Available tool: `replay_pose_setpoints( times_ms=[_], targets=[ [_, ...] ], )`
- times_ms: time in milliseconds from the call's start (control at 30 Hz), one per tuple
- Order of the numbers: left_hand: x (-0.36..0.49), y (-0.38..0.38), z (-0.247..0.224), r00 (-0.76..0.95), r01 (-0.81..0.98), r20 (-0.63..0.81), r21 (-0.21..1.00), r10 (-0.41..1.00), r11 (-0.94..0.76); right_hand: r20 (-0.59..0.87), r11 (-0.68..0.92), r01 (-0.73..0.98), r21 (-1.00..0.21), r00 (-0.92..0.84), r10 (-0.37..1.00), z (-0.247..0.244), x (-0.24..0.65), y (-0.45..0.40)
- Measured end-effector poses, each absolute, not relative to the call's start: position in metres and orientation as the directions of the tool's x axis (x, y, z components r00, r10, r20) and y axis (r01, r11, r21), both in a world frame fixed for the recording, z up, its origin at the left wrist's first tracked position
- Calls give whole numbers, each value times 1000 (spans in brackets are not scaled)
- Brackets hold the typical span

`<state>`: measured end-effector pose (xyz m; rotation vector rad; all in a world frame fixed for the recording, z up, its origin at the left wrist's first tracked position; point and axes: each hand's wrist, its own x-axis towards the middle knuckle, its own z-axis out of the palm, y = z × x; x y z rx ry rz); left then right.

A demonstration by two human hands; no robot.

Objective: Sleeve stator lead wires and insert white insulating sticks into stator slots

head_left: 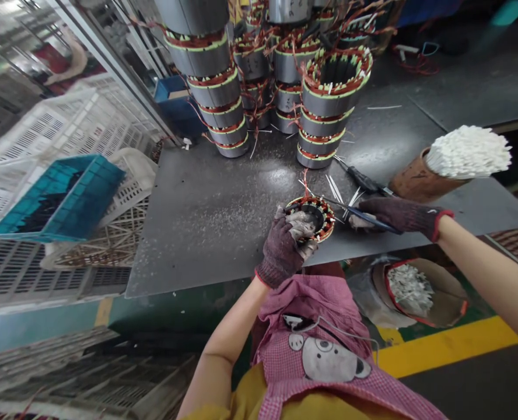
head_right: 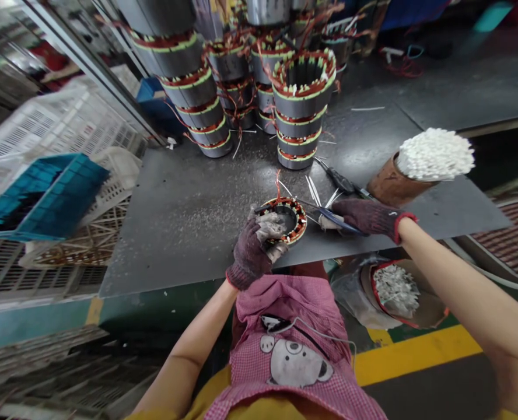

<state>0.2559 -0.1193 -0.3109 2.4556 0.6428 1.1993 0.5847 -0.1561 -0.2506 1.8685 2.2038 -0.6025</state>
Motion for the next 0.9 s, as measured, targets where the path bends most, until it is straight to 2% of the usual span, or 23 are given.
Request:
replay_pose_setpoints(
  times_ms=[133,233,333,400,467,567,667,767,833,900],
  targets=[
    [253,-119,-313,589,278,622,443,516,-852,-281,-44,998,32,52,958,-249,578,-168],
    [250,-107,-308,690,296,563,354,455,-887,-103,-98,988,119,111,989,-247,568,-176],
    [248,-79,-296,773,331,493,223,399,-917,124,-35,998,60,28,992,-259,553,-175],
    [247,-58,-285,764,420,490,117,420,-900,241,41,999,-12,-37,970,-273,538,-170],
    [247,-36,-271,695,547,541,31,474,-837,325,126,990,-70,-97,941,-291,519,-164],
    [246,-1,-239,575,672,650,-29,496,-740,426,238,964,-120,-167,889,-318,492,-154],
    [249,47,-182,477,719,743,-23,469,-694,522,364,919,-152,-238,819,-338,475,-146],
    [258,106,-105,393,789,770,-1,503,-614,586,444,877,-182,-265,766,-348,472,-141],
    [266,141,-55,372,861,747,-55,552,-505,604,456,865,-208,-253,756,-351,474,-140],
    [274,166,-18,366,916,644,-119,672,-384,613,462,856,-230,-242,752,-352,476,-141]
  ],
)
